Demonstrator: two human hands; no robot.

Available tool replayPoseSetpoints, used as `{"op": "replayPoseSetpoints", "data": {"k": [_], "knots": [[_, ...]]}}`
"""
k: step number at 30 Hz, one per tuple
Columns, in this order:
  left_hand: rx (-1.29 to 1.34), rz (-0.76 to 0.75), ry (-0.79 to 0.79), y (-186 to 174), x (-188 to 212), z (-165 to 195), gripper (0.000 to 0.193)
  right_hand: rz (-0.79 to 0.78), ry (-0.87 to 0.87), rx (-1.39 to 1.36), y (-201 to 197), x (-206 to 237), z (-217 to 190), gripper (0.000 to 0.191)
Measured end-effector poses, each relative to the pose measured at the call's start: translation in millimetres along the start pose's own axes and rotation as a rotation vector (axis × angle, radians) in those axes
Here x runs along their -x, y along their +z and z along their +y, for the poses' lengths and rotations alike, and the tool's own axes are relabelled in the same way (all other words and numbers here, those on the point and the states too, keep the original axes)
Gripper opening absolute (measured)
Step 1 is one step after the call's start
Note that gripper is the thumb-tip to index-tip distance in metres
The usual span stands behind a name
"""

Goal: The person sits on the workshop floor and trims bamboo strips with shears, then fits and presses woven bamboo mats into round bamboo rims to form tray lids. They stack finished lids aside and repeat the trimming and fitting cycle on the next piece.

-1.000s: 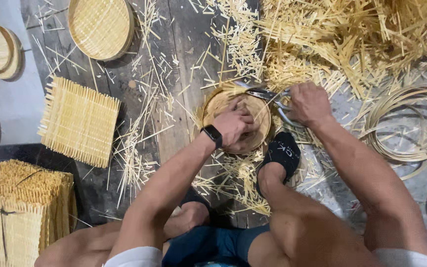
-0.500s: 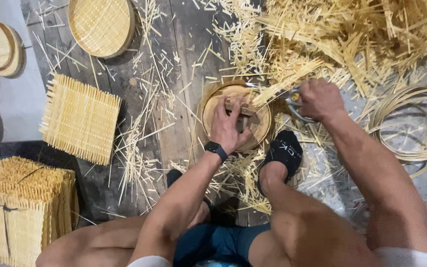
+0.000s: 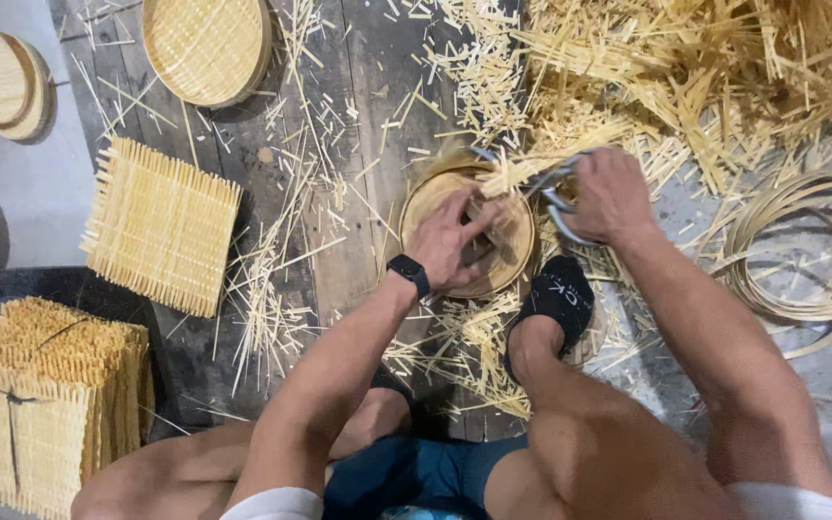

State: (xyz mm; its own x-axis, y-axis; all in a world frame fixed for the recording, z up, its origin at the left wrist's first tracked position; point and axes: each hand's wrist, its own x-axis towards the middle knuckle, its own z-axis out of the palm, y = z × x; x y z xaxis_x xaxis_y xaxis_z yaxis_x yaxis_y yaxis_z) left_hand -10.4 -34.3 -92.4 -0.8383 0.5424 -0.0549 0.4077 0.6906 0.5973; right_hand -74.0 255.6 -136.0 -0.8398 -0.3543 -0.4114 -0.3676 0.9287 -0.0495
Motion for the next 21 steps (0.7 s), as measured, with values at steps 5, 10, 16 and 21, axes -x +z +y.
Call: {"op": "replayPoseSetpoints", "data": {"k": [5, 10, 16, 21], "knots": [[-0.116, -0.081, -0.076, -1, 0, 6, 0.095, -0.254, 0.083, -0.088, -2, -3, 1, 0.046], [-0.060, 0.103, -0.530, 25, -5, 35, 0.093, 0.157, -0.057, 0.055, 5, 0, 7, 0.071], [-0.106, 0.082, -0.338, 21, -6, 31, 0.085, -0.168, 0.058, -0.047, 11, -1, 10, 0.039], [-0.099, -0.011, -0.227, 10, -4, 23, 0.086, 0.062, -0.062, 0.068, 6, -3, 13, 0.045]]}}
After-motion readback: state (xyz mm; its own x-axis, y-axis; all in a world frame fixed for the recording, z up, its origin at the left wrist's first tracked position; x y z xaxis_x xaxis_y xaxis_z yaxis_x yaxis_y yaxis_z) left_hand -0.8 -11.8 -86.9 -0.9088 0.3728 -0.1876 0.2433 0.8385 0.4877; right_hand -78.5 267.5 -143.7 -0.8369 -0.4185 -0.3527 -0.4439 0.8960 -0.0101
